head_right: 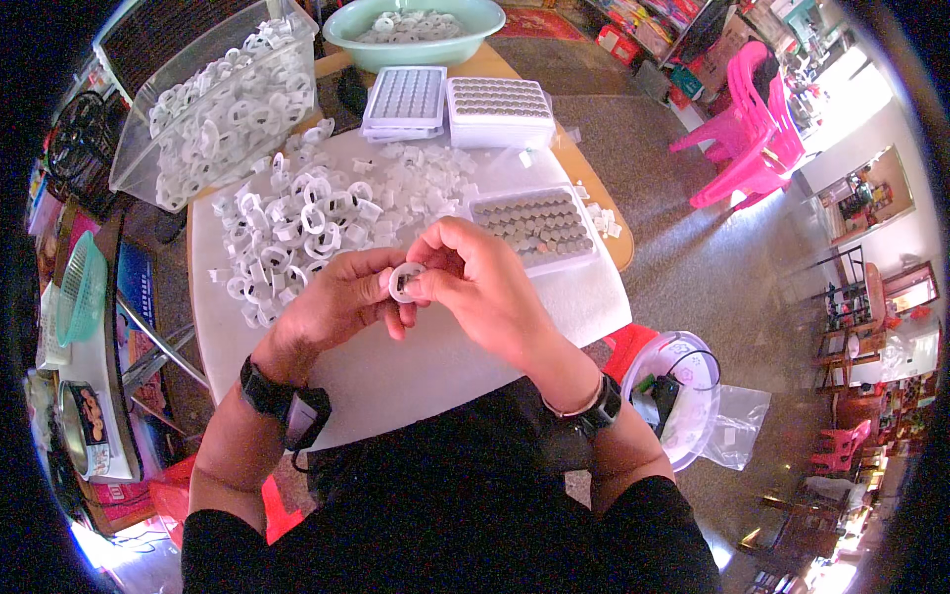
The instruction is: Assemble small electronic components by inserting internal pieces into white plastic housings.
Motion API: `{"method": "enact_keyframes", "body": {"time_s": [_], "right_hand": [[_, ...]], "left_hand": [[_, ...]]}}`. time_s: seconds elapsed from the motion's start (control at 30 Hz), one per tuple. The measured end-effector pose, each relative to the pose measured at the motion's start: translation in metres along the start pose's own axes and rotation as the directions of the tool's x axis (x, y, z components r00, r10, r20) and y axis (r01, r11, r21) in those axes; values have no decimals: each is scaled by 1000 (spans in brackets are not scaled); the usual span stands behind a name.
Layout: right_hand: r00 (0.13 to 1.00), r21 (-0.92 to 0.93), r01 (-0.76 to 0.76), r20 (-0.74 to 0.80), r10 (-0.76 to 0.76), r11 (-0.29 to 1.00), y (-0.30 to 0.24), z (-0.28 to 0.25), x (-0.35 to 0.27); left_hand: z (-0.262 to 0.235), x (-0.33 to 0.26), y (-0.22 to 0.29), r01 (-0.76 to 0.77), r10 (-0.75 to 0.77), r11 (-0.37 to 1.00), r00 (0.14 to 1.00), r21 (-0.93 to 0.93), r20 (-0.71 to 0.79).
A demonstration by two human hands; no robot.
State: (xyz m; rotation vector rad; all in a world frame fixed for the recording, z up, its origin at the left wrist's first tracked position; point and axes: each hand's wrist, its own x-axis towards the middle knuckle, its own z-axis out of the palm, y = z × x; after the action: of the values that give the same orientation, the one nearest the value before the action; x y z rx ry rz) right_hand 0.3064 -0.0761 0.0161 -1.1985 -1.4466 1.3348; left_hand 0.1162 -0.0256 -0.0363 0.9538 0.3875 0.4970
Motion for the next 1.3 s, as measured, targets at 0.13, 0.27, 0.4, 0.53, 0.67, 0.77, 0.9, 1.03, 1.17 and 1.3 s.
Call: {"method": "enact_keyframes", "body": {"time_s": [0.13,0.27,0.4,0.53,0.67,0.77,0.9,1.03,1.17,1.3], "right_hand": [[999,57,18,29,-20,998,11,-10,0],[934,-166,170,-288,-213,971,15,-53,-11],[842,-428,100,-444,-305,898,36,-80,-24],[844,-670,6,-395,-363,742,43,-74,-28],[794,-840,16,-319,-518,542,52,-73,-24],[803,-835,-3,-330,-497,550,54,-73,-22],[827,-755,1,-368,-426,655,44,-67,-21],[838,-533,80,-422,-347,842,20,-37,-22],[812,-511,356,-246,-530,782,8,0,-13],[755,-638,423,-145,-640,644,10,18,-6]], "left_hand": [[-4,2,-2,-43,43,998,999,-54,-5],[-7,-1,-1,-135,125,988,984,-75,-127],[-6,0,-1,-192,171,975,971,-115,-170],[-8,-1,-2,-146,124,985,970,-93,-207],[-3,-4,2,-157,136,982,974,-109,-179],[-4,-2,-1,-162,146,976,982,-148,-117],[2,-4,2,-124,109,972,990,-200,-87],[-2,-4,-1,-120,113,971,993,-207,-45],[-2,-5,0,-103,98,978,994,-182,-37],[-1,-5,2,-86,90,982,996,-170,15]]}}
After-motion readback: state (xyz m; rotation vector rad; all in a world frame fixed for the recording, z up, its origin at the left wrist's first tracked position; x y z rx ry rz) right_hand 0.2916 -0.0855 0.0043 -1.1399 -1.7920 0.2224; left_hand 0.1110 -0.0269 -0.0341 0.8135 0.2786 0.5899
